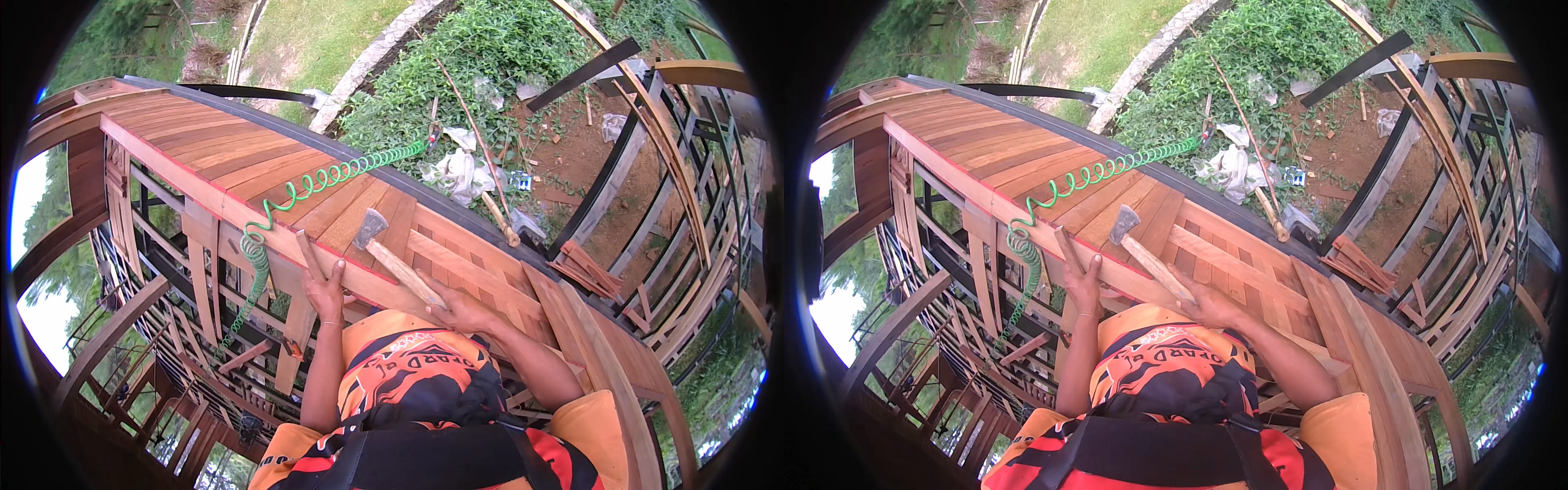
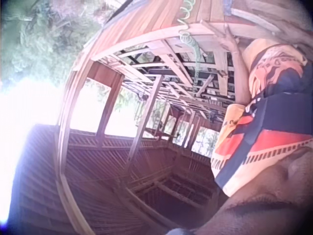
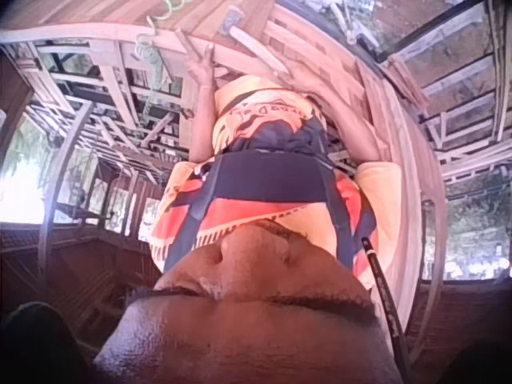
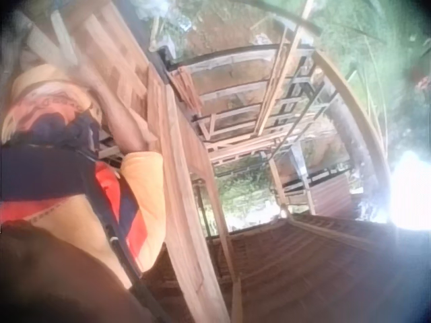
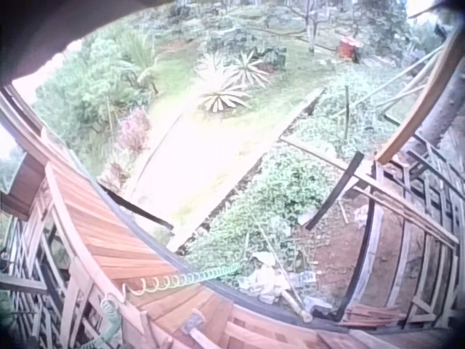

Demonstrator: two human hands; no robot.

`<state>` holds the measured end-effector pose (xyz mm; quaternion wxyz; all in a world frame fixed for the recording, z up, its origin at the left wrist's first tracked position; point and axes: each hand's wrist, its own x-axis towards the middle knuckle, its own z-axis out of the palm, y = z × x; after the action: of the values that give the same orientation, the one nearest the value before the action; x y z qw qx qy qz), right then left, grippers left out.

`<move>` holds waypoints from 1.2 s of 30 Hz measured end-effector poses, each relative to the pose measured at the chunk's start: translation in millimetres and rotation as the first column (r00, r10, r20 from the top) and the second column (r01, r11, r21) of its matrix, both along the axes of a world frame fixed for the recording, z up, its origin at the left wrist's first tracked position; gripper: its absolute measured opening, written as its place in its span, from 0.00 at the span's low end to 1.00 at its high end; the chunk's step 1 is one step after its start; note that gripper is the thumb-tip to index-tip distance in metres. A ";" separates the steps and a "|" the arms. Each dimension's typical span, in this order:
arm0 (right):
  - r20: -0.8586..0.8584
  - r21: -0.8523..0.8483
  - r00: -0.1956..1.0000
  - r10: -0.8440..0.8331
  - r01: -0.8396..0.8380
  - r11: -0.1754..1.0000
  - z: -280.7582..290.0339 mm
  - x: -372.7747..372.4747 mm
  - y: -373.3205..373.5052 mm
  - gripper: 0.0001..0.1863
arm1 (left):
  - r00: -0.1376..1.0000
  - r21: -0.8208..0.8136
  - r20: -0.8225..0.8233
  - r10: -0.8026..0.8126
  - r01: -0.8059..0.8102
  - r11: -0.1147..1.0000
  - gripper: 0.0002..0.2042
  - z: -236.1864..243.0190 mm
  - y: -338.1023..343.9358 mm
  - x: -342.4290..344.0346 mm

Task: The person installs wooden planks onto a curved metal frame structure. They pick up planks, position them against the frame, and use a hammer to secure them in place. The person works methodically along the frame, filling gaps with the wooden boards.

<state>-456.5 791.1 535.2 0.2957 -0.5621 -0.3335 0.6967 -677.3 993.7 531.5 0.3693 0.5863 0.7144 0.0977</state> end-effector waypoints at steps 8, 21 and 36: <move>0.035 -0.288 0.922 -0.386 0.379 0.879 -64.6 20.8 -5.2 0.40 | 0.999 -0.078 -0.036 0.031 -0.033 0.996 0.27 15.5 6.0 23.1; 0.227 -0.497 0.948 -0.225 0.311 0.810 -424.5 19.5 39.7 0.34 | 0.995 -0.054 0.072 0.075 -0.071 0.996 0.30 -19.9 -5.1 -2.4; 0.228 -0.414 0.934 -0.276 0.350 0.840 -431.8 -8.8 30.5 0.35 | 0.988 -0.016 -0.148 0.032 -0.035 0.999 0.33 -21.6 -15.5 -21.3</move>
<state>-465.3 821.7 103.4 0.2406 -0.7156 -0.0897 0.6496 -698.6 978.2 510.0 0.3190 0.5763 0.7505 0.0537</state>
